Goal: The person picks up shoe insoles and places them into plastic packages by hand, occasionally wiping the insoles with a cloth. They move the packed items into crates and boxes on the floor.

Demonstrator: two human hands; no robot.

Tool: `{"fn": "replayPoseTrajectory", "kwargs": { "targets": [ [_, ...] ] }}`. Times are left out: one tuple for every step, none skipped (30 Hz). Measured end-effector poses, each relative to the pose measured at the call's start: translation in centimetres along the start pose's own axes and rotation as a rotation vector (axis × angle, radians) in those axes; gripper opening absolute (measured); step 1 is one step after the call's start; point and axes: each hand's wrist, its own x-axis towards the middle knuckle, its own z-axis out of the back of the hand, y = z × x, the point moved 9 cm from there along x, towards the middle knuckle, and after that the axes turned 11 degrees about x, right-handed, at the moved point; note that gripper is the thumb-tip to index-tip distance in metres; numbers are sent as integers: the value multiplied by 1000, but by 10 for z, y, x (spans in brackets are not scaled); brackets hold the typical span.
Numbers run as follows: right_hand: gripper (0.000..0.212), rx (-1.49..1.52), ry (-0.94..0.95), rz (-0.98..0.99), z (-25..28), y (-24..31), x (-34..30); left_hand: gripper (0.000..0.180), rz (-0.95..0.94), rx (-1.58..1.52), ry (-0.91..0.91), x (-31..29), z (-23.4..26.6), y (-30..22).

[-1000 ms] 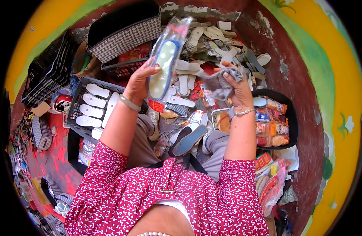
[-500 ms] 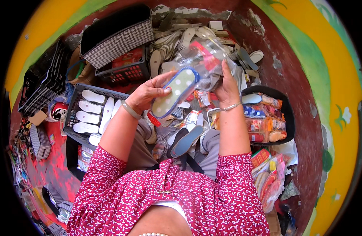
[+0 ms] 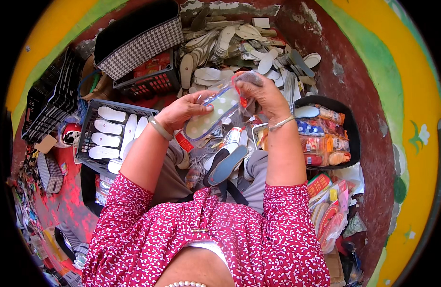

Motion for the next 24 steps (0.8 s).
{"fn": "replayPoseTrajectory", "kwargs": {
  "targets": [
    [30, 105, -73, 13, 6, 2, 0, 45, -5, 2, -8, 0, 0, -1],
    [28, 210, -146, 26, 11, 4, -2, 47, -33, -5, -25, -2, 1, -5],
    [27, 314, -221, 41, 17, 5, -4, 48, -61, -12, -38, -4, 0, -12],
    [27, 279, -233, 106, 22, 11, -4, 50, -89, -19, -52, -5, 1, -17],
    [28, 243, -245, 170, 32, 17, -5, 50, -134, -62, -66, -5, 2, -21],
    [29, 207, -252, 234, 38, 24, -6, 51, -181, -105, -85, -6, 6, -27],
    [36, 175, -226, 206, 39, 23, -5, 51, -228, -147, -103, -6, 9, -32],
    [36, 178, -182, 169, 36, 19, -3, 53, -238, -160, -117, -7, 12, -34],
    [36, 182, -135, 129, 27, 18, -3, 54, -249, -174, -137, -8, 16, -35],
    [37, 186, -88, 89, 17, 16, -3, 56, -260, -187, -156, -9, 20, -36],
    [38, 167, -110, 106, 10, 17, -4, 55, -275, -191, -155, -7, 22, -35],
    [37, 199, -119, 120, 5, 15, -3, 54, -275, -188, -144, -5, 18, -35],
    [36, 231, -127, 135, 1, 13, -2, 53, -276, -185, -133, -4, 11, -35],
    [35, 263, -134, 149, -1, 11, -1, 52, -276, -182, -122, -4, 6, -34],
    [27, 282, -205, 207, 3, 9, -2, 51, -250, -168, -109, -3, 3, -30],
    [24, 283, -203, 219, 5, 7, -1, 51, -242, -152, -91, -2, 1, -27],
    [21, 284, -200, 231, 6, 5, 1, 51, -234, -136, -74, -1, 0, -24],
    [18, 285, -199, 242, 7, 5, 2, 51, -225, -121, -57, -1, -4, -23],
    [17, 267, -211, 242, 8, 4, 1, 46, -222, -112, -53, -5, -10, -27],
    [15, 249, -222, 242, 8, 5, 0, 44, -210, -53, -66, -3, -7, -24],
    [14, 229, -233, 239, 7, 5, -2, 43, -199, 4, -81, 0, -2, -22],
    [14, 181, -233, 241, 5, 6, -4, 41, -187, 61, -96, 2, 2, -21],
    [15, 133, -233, 243, 3, 7, -4, 39, -214, 50, -120, 3, 8, -23],
    [15, 87, -232, 245, 2, 7, -5, 38, -240, 41, -143, 3, 13, -26]
  ]
}}
